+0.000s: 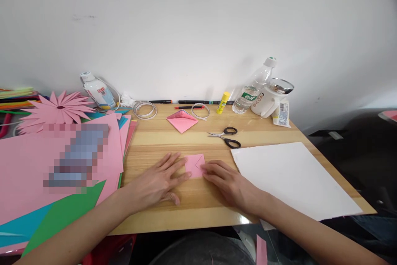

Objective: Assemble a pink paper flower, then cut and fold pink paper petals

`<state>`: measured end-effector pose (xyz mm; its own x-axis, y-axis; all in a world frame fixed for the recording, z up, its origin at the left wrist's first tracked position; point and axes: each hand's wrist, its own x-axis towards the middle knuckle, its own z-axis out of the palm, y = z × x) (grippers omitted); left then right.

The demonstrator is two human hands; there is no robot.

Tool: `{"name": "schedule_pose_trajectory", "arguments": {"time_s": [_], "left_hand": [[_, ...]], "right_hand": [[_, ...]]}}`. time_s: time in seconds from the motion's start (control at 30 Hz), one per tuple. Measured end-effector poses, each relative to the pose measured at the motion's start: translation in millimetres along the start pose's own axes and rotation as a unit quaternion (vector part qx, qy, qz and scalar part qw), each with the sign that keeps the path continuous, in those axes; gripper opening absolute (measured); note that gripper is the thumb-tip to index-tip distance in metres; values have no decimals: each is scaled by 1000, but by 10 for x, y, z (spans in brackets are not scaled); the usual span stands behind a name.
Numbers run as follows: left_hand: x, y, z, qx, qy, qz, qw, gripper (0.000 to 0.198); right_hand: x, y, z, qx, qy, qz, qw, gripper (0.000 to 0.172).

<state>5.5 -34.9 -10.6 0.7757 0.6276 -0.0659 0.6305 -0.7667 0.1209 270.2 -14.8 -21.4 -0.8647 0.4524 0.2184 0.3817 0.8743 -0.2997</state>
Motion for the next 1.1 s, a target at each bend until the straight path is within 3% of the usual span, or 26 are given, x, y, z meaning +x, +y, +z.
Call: {"name": "schedule_pose_trajectory", "arguments": {"time_s": [0.13, 0.33, 0.57, 0.7, 0.9, 1.1], "left_hand": [[-8, -7, 10, -24, 4, -4, 1000, 63], [5, -31, -42, -56, -15, -4, 998, 55], [-47, -44, -56, -100, 26, 8, 995, 41], [-63, -11, -26, -113, 72, -1, 991, 31], [0, 165, -12, -88, 194, -33, 976, 25], [83, 187, 60, -8, 155, -33, 987, 28]], "right_hand": [[46, 108, 10, -2, 7, 13, 1000, 34], [126, 205, -51, -24, -43, -14, 999, 34], [140, 200, -25, -37, -6, -29, 999, 26], [140, 177, -35, -38, -11, -18, 999, 24], [151, 94, -66, -62, -14, 1, 998, 25], [179, -96, -66, -80, -58, 34, 995, 20]]}}
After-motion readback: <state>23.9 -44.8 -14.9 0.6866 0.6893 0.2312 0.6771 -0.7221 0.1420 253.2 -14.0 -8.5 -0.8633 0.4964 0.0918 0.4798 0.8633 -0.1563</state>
